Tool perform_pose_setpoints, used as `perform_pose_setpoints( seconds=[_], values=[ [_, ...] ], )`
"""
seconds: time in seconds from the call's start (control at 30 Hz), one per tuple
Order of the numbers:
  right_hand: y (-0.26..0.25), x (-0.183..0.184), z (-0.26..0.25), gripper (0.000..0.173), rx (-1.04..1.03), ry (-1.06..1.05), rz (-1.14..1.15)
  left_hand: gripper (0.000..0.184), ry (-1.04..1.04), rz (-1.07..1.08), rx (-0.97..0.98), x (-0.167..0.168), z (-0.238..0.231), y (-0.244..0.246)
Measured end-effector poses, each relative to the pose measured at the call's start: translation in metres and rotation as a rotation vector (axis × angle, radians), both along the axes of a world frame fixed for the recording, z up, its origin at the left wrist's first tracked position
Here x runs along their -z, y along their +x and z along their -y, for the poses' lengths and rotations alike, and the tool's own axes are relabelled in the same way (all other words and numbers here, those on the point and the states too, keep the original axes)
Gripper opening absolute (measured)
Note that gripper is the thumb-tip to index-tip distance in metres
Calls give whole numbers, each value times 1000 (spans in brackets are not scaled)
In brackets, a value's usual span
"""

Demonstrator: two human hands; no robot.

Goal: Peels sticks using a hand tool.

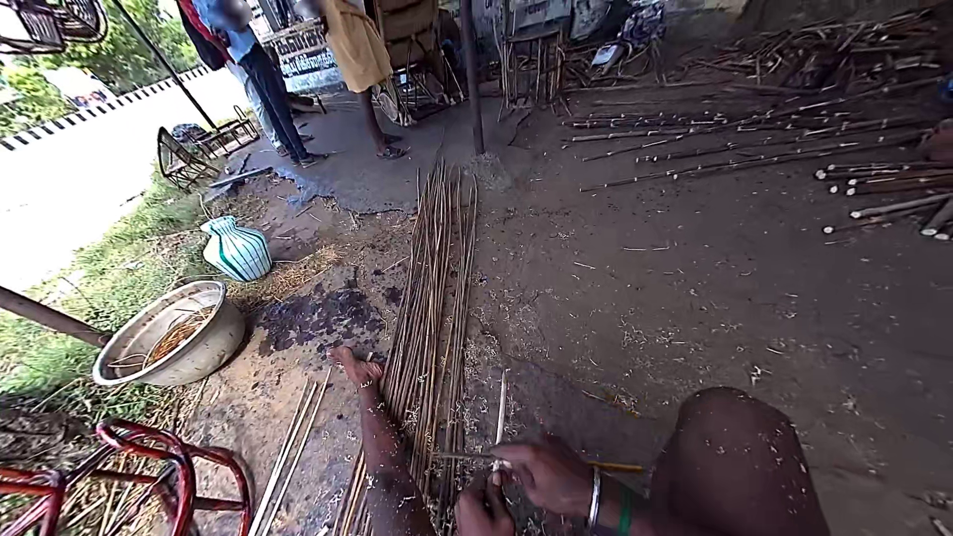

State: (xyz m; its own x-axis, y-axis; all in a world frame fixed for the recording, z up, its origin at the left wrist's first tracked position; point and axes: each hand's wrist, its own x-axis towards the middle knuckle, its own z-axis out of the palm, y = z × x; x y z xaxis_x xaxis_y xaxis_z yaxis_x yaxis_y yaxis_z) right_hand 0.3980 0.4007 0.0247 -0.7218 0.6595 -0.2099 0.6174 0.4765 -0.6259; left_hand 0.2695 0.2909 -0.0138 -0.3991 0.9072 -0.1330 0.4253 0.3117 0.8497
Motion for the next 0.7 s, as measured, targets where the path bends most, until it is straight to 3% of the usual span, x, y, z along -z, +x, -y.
perform_pose_setpoints(
  seconds=[0.1,0.17,0.3,0.43,0.6,0.7],
  values=[
    [7,-7,-55,35,141,-4,-10,28,-14,104,44,-2,4,-1],
    [4,-2,-45,37,165,-14,-61,29,-7,214,45,-4,5,-4],
    [-2,3,15,42,25,44,-106,29,51,453,30,6,1,-13],
    [3,-8,-44,36,175,27,-27,30,45,544,111,12,11,-16],
    [-4,6,24,41,21,59,-105,30,35,694,66,9,6,-21],
    [2,-3,-11,36,56,90,-63,26,49,711,159,16,8,-25]
  ],
)
